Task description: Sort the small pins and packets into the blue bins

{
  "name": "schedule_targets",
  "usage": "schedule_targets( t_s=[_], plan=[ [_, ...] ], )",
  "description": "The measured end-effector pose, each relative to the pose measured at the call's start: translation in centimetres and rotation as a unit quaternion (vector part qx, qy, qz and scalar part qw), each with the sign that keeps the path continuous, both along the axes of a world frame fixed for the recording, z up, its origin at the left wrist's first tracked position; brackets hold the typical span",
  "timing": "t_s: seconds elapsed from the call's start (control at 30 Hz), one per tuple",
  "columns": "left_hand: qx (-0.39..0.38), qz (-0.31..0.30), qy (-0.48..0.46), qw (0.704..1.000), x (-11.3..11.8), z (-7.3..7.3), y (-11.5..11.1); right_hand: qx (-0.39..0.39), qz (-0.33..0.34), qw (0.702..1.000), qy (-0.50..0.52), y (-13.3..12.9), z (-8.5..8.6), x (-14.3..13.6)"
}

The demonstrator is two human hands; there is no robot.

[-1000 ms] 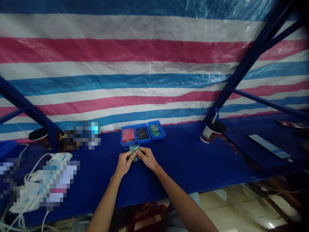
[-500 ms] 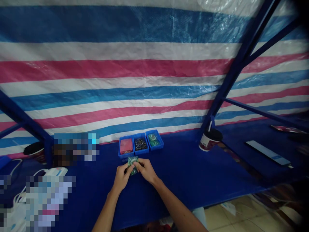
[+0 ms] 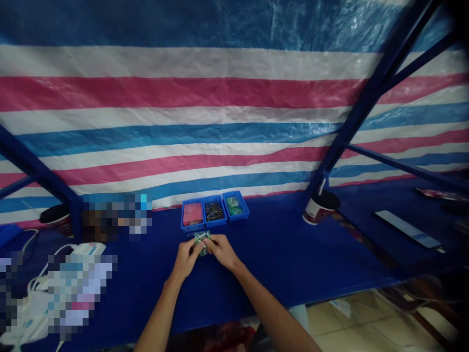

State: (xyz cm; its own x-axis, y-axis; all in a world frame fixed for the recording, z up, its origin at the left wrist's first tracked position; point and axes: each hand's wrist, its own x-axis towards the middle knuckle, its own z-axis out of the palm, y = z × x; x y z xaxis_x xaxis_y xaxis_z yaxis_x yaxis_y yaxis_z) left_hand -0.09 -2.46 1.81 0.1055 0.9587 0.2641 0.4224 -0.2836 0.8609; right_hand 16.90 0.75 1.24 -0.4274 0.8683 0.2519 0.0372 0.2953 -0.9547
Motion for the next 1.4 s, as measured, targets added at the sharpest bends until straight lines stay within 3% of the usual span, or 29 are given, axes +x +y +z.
schedule_targets(
  t_s=[0.2, 0.43, 0.83, 1.1, 1.4],
  plan=[
    [0.014, 0.005, 0.007, 1.000, 0.06, -0.02, 0.07, -0.015, 0.019, 0.999, -0.021, 0.19, -0.30, 0.09],
    [0.016, 0.001, 0.030, 0.999, -0.08, 0.00, 0.10, -0.055, 0.036, 0.997, 0.041, 0.07, -0.45, -0.16],
    [-0.001, -0.020, 0.032, 0.999, -0.05, 0.08, -0.14, -0.026, -0.010, 0.999, 0.029, 0.36, -0.49, 0.04],
    [-0.006, -0.004, -0.005, 1.000, -0.15, 0.35, -0.08, -0.070, 0.038, 0.996, 0.047, 0.33, -0.38, -0.20],
    [-0.007, -0.007, 0.001, 1.000, -0.03, 0.20, -0.05, -0.036, -0.011, 0.999, 0.035, 0.13, -0.09, 0.08]
  ],
)
